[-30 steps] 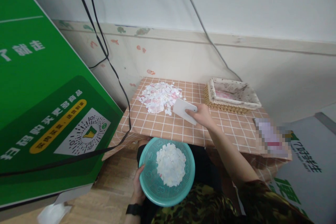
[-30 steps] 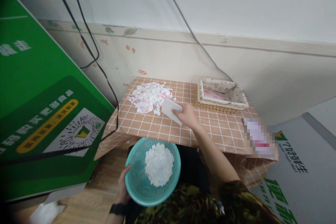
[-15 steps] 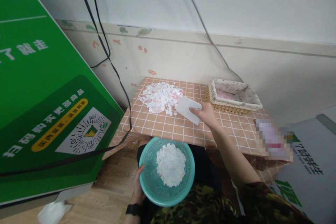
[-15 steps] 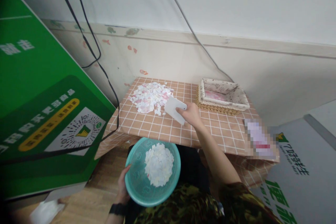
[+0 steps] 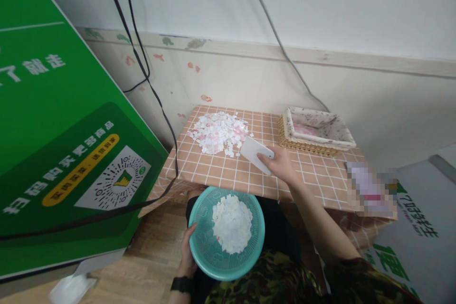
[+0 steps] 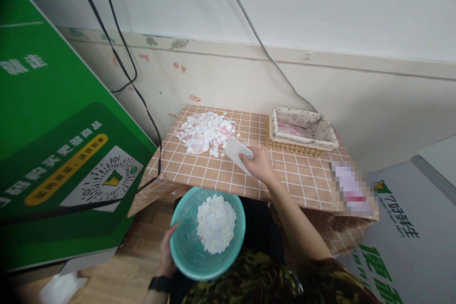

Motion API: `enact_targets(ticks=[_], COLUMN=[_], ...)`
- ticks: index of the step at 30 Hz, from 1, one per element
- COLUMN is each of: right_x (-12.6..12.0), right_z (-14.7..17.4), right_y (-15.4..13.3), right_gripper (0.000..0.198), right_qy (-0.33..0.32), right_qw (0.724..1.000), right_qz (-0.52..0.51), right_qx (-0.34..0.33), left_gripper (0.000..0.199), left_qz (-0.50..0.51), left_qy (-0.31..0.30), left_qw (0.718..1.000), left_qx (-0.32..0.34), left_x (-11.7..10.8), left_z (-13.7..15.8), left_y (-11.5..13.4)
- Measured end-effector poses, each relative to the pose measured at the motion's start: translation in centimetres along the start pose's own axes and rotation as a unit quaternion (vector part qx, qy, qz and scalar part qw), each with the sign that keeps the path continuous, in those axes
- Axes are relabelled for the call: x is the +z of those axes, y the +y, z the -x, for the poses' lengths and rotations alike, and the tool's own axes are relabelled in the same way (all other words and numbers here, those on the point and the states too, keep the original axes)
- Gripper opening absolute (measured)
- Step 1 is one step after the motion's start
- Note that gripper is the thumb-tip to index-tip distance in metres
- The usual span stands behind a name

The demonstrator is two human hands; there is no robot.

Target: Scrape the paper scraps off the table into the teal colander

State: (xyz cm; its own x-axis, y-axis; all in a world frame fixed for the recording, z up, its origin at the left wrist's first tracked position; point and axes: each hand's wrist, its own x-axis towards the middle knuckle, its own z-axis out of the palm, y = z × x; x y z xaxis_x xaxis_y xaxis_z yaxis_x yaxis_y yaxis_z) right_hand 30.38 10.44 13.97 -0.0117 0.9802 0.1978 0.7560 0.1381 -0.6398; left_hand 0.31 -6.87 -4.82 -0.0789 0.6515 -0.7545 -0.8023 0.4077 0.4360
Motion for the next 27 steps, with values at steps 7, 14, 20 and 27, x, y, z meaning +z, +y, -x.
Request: enact_targets(ticks=[7, 14, 20, 27], right_x=[0.3, 1.8, -0.8, -2.5], right_z=[-0.7, -2.3, -4.3, -6.7], right_y=[-0.3, -1.9, -1.8, -2.3], right_gripper=[0.027, 0.028, 0.019, 0.019], right_qy=[0.027, -0.005, -0.07, -0.062], right_qw=[0.999, 0.996, 0.986, 0.984], right_qz=[0.043, 0.053, 0.112, 0.123], right_qx=[0.007, -0.067, -0.105, -0.115], left_gripper=[0.021, 0.019, 0.018, 0.017], left_qz=[-0.008, -0.013, -0.008, -0.011], left_qy=[0.007, 0.023, 0.012, 0.017], left_qw=[1.0, 1.0, 1.0, 0.999], left_qx=[0.006, -0.001, 0.005, 0.027], left_x=[0.3, 0.5, 0.4, 0.4], left_z=[0.3, 0.5, 0.3, 0.5], left_y=[0.1, 0.2, 0.2, 0.2])
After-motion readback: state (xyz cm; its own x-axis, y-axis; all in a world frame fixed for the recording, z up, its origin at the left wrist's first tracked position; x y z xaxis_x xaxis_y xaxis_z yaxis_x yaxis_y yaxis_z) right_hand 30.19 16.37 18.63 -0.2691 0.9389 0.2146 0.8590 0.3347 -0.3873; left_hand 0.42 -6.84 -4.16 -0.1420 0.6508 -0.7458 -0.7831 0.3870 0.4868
